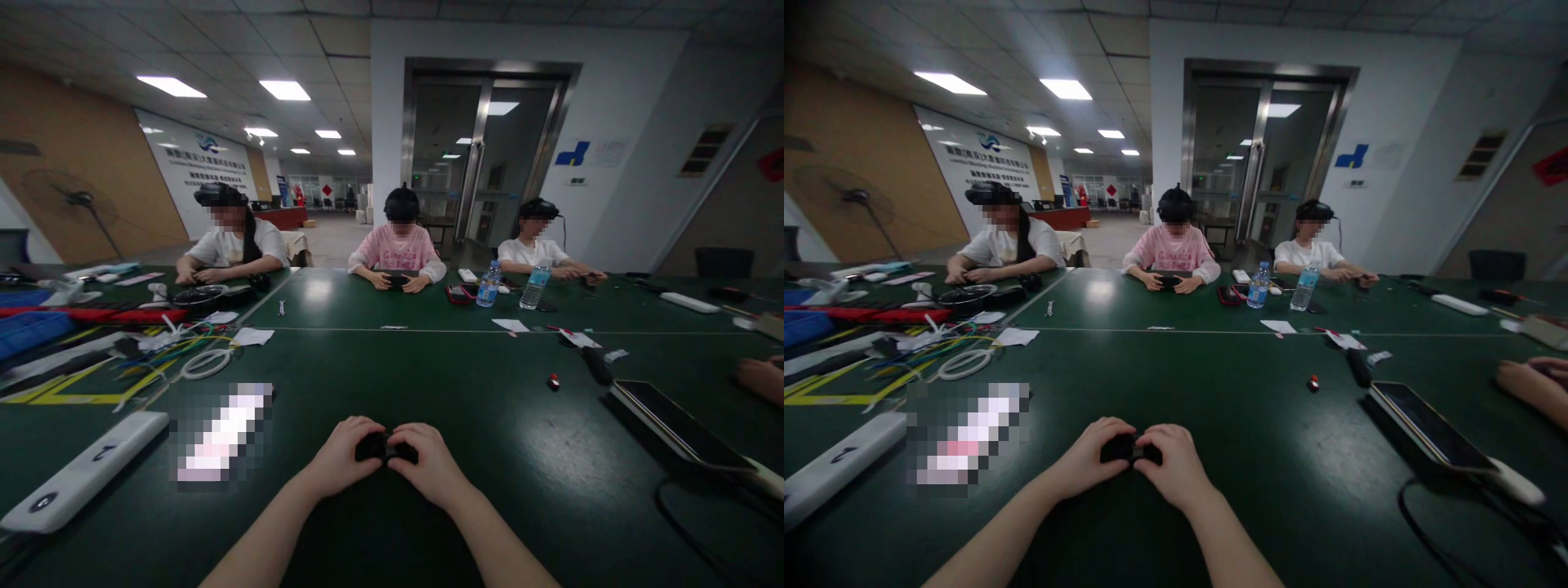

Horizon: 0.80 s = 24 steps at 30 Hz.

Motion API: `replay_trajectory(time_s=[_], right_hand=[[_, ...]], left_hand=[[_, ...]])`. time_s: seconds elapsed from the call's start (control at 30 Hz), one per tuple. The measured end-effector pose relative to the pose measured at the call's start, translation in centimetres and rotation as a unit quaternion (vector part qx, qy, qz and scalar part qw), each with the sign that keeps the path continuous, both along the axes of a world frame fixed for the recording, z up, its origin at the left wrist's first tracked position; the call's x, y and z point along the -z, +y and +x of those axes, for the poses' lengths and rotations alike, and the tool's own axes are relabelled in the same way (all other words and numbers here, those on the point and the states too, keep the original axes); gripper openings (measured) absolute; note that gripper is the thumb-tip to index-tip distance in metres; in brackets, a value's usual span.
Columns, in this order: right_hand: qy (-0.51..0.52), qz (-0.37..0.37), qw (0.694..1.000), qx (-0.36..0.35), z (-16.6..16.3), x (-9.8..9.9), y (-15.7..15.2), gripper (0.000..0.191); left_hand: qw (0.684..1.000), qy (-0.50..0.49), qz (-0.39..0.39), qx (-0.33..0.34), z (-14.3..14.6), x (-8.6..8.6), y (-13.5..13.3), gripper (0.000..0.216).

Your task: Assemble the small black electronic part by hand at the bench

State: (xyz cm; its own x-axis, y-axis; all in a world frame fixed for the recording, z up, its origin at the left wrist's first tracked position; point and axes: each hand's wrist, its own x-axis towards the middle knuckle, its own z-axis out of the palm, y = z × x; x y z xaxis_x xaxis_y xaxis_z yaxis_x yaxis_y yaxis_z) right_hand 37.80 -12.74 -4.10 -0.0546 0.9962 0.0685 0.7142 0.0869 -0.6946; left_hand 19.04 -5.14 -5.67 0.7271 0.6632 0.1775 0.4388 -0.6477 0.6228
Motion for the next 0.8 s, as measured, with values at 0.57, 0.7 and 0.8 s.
replay_trajectory(time_s=[0.57,0.7,0.8], right_hand=[[0.004,-0.017,1.0,0.007,-0.12,-0.3,-0.15,0.024],[0.009,-0.019,1.0,0.004,-0.09,-0.39,-0.19,0.024],[0.01,-0.025,1.0,0.008,-0.09,-0.52,-0.27,0.024]], left_hand=[[1.0,0.003,-0.029,-0.005,-0.08,-0.63,-0.16,0.044],[1.0,0.004,-0.029,-0.002,-0.09,-0.57,-0.14,0.042],[1.0,0.003,-0.03,-0.002,-0.11,-0.53,-0.16,0.042]])
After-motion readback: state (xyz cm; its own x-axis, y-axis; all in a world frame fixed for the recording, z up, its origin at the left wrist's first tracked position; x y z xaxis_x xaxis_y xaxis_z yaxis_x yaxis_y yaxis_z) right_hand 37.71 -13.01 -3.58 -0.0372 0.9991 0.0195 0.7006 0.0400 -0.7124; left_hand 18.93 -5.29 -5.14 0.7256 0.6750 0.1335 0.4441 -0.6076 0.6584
